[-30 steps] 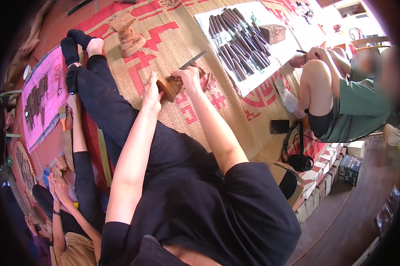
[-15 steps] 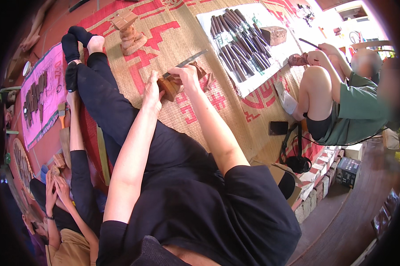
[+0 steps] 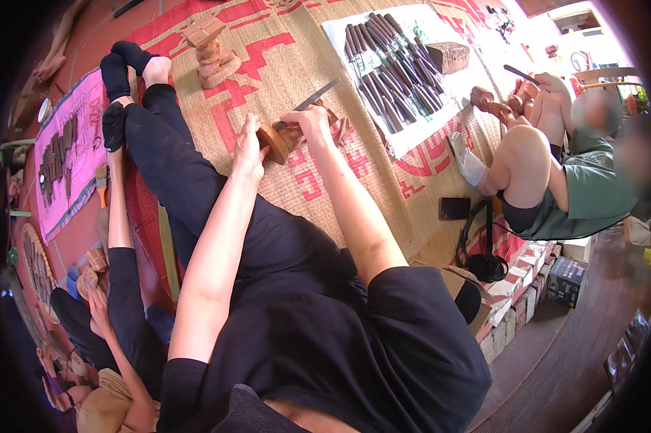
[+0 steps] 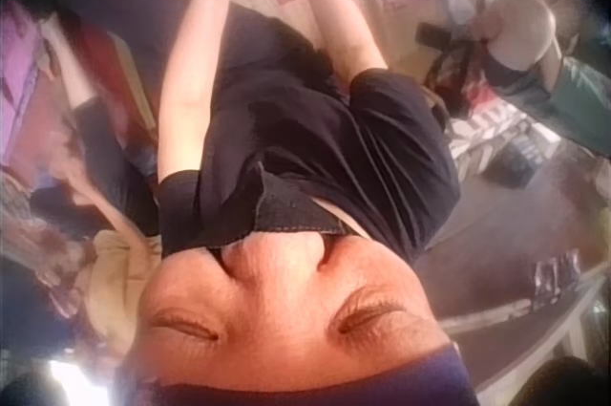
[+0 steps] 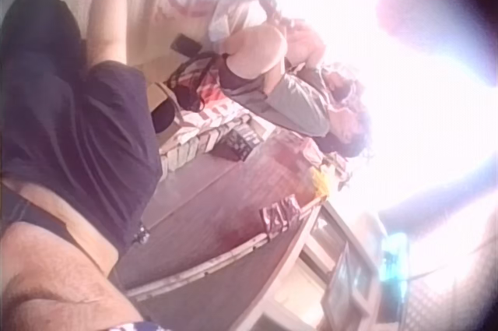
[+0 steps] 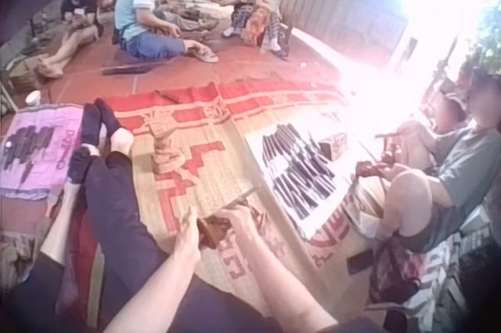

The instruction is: The person sits on a mat and uses a knife to carve a small wooden object. They hold the wood in their left hand and the knife in their right, repeatedly shaping the piece. Other people are seated nearby doing similar work.

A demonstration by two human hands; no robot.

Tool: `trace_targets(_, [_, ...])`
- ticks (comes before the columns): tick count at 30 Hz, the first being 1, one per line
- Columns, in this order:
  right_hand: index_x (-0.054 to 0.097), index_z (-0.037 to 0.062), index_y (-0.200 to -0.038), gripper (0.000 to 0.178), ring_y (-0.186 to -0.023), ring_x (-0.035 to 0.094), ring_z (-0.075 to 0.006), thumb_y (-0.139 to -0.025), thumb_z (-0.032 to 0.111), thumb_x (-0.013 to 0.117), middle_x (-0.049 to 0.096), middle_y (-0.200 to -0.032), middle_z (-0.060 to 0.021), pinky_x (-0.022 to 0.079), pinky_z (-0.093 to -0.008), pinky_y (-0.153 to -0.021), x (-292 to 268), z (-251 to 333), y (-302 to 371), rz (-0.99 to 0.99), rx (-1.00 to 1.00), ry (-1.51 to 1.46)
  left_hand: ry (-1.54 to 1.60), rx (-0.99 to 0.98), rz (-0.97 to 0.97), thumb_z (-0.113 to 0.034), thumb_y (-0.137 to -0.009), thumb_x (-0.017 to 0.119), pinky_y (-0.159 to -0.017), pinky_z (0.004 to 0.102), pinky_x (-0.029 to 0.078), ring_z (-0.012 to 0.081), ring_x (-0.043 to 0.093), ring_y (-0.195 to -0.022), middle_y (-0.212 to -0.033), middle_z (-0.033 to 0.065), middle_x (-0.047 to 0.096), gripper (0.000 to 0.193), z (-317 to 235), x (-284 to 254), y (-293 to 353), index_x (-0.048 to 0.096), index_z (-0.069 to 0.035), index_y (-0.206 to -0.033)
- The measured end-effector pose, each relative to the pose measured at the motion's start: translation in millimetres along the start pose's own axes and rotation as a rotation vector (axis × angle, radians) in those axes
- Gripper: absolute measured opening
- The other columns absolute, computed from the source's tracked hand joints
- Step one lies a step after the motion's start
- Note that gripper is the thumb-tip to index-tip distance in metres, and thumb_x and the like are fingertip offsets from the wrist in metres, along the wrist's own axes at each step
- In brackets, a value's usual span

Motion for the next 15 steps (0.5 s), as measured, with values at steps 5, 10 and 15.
trace_targets(5, [0.065,-0.0036,-0.072,0.017,-0.052,0.058,-0.0149,-0.065,0.009,0.073,0.062,-0.068,-0.0094,0.045,-0.0234,-0.050,12,28,12,-0.064,0.130,-0.214,-0.020,0.016,0.002,-0.054,-0.087,0.046,-0.104,0.0475,0.022,0.0234,0.025,-0.131,-0.141,0.0083,0.031,0.066,2,-3,-4,0.035,-0.011,-0.136])
trace_targets(10, [0.065,-0.0060,-0.071,0.015,-0.059,0.061,-0.0151,-0.067,0.008,0.068,0.064,-0.069,-0.0117,0.049,-0.0243,-0.054,14,35,15,-0.040,0.199,-0.157,0.006,0.007,-0.001,-0.053,-0.087,0.046,-0.105,0.0485,0.021,0.0236,0.024,-0.132,-0.141,0.0079,0.030,0.066,3,-5,-6,0.034,-0.010,-0.136])
trace_targets(15, [0.066,-0.0049,-0.075,0.017,-0.057,0.060,-0.0162,-0.065,0.009,0.070,0.064,-0.070,-0.0118,0.048,-0.0256,-0.052,9,26,13,-0.084,0.165,-0.185,-0.029,0.026,-0.017,-0.053,-0.087,0.046,-0.105,0.0486,0.020,0.0240,0.024,-0.132,-0.142,0.0077,0.030,0.067,4,-4,-6,0.033,-0.011,-0.137])
Point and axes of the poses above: each hand's wrist, its own y-axis away from the middle knuckle, its own x-axis out of the palm, z = x × y, the point moved 2 cm from there along -y, towards the middle knuckle
